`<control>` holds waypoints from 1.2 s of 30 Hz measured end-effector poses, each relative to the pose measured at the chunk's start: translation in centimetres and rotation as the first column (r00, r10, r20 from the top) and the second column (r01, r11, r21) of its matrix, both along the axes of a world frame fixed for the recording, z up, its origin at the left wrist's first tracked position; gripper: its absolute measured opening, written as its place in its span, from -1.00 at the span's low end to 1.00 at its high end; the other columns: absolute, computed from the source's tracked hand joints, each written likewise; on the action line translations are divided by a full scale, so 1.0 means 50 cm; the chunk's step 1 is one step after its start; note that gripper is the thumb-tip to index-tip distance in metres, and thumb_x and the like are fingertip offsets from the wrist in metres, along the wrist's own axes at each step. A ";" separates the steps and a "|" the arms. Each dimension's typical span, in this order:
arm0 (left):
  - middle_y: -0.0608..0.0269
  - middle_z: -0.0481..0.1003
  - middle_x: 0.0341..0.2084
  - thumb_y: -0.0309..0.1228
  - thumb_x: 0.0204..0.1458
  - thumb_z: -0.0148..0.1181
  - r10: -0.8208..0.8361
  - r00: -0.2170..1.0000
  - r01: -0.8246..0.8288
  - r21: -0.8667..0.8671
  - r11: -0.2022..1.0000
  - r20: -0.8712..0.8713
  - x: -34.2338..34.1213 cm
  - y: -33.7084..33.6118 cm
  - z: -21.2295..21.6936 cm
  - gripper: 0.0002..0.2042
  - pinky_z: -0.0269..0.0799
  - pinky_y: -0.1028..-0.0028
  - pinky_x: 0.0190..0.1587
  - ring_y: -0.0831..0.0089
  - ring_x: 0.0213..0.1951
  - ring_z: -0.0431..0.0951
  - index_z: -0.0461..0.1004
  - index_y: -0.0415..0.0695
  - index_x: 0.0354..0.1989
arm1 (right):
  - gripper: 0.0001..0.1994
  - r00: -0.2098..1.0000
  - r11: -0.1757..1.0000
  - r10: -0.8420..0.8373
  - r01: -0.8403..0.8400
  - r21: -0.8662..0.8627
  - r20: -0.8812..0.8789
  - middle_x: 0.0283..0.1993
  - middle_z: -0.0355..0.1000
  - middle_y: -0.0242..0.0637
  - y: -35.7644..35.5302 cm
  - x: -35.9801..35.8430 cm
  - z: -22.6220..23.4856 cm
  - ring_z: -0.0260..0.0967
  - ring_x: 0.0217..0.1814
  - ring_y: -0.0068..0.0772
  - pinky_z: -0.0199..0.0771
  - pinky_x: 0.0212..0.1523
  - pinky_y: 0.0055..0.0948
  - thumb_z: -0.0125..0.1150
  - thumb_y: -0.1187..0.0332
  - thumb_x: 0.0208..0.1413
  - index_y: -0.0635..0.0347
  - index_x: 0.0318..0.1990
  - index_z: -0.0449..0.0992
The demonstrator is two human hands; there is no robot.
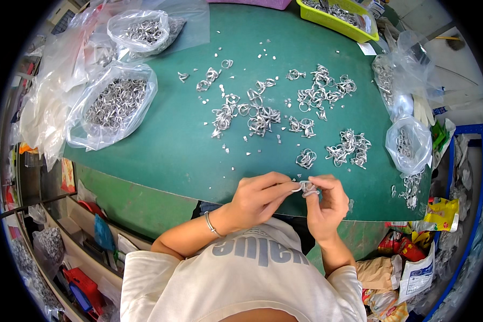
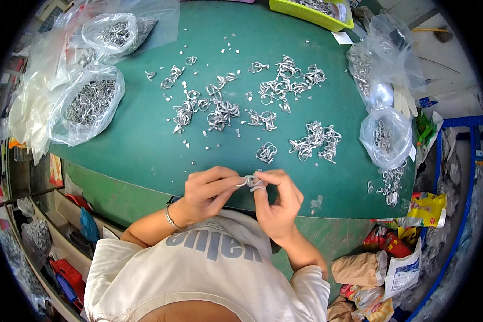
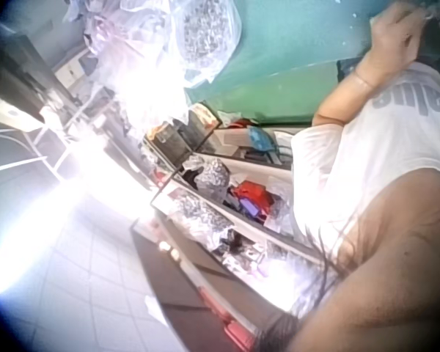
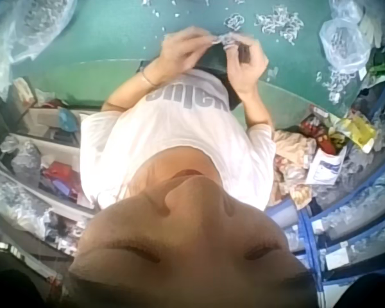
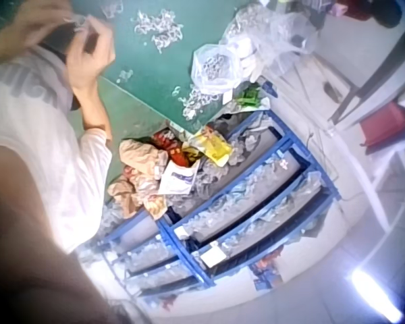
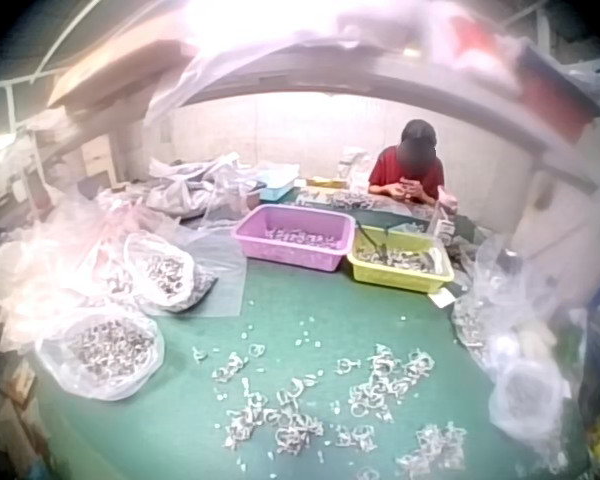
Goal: The person sits at a green workbench and assembles small silver metal hardware components by hand. They pick up individual parts from a scattered pile, connect them together, and place the finished units into a clear plastic bag. The process involves repetitive picking, twisting, and placing motions.
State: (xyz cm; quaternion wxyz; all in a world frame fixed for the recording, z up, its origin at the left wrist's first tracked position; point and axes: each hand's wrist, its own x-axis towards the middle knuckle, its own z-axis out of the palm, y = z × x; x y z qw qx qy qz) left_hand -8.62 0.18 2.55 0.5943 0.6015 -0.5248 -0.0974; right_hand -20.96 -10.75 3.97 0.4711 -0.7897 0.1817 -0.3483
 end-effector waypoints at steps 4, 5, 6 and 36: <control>0.14 0.48 -0.42 -0.72 -0.17 0.11 -0.030 0.996 0.029 -0.013 0.999 -0.086 -0.002 -0.002 -0.005 -0.77 0.39 0.54 -0.51 0.37 -0.52 0.49 0.51 -0.25 -0.29 | -0.82 0.996 0.902 0.091 -0.076 0.426 -0.016 -0.40 0.40 -0.20 0.003 -0.006 0.012 0.34 -0.44 -0.48 0.36 -0.43 -0.54 0.02 0.71 -0.06 0.39 -0.26 0.39; 0.13 0.48 -0.42 -0.71 -0.15 0.10 -0.045 0.987 0.045 -0.004 0.999 -0.151 -0.001 -0.001 -0.004 -0.78 0.39 0.56 -0.50 0.39 -0.50 0.50 0.51 -0.25 -0.29 | -0.83 0.991 0.818 0.131 -0.101 0.566 -0.013 -0.40 0.40 -0.21 0.002 -0.007 0.017 0.33 -0.45 -0.49 0.35 -0.44 -0.54 0.02 0.69 -0.03 0.38 -0.25 0.38; 0.15 0.49 -0.42 -0.70 -0.13 0.10 -0.056 0.963 0.056 -0.010 0.998 -0.264 -0.002 -0.001 -0.006 -0.81 0.35 0.58 -0.52 0.45 -0.53 0.47 0.51 -0.27 -0.31 | -0.85 0.978 0.690 0.199 -0.182 0.700 0.058 -0.40 0.40 -0.22 -0.005 -0.007 0.015 0.32 -0.46 -0.50 0.33 -0.46 -0.55 0.01 0.66 0.00 0.37 -0.23 0.37; 0.26 0.47 -0.45 -0.59 0.00 0.12 0.068 0.636 0.072 0.146 0.987 -0.769 -0.011 0.009 0.005 -0.89 0.21 0.69 -0.55 0.69 -0.53 0.35 0.54 -0.27 -0.32 | -0.91 0.906 0.423 0.420 -0.249 0.871 0.055 -0.44 0.44 -0.28 -0.022 -0.008 0.008 0.37 -0.49 -0.62 0.36 -0.52 -0.64 0.14 0.60 0.02 0.36 -0.30 0.39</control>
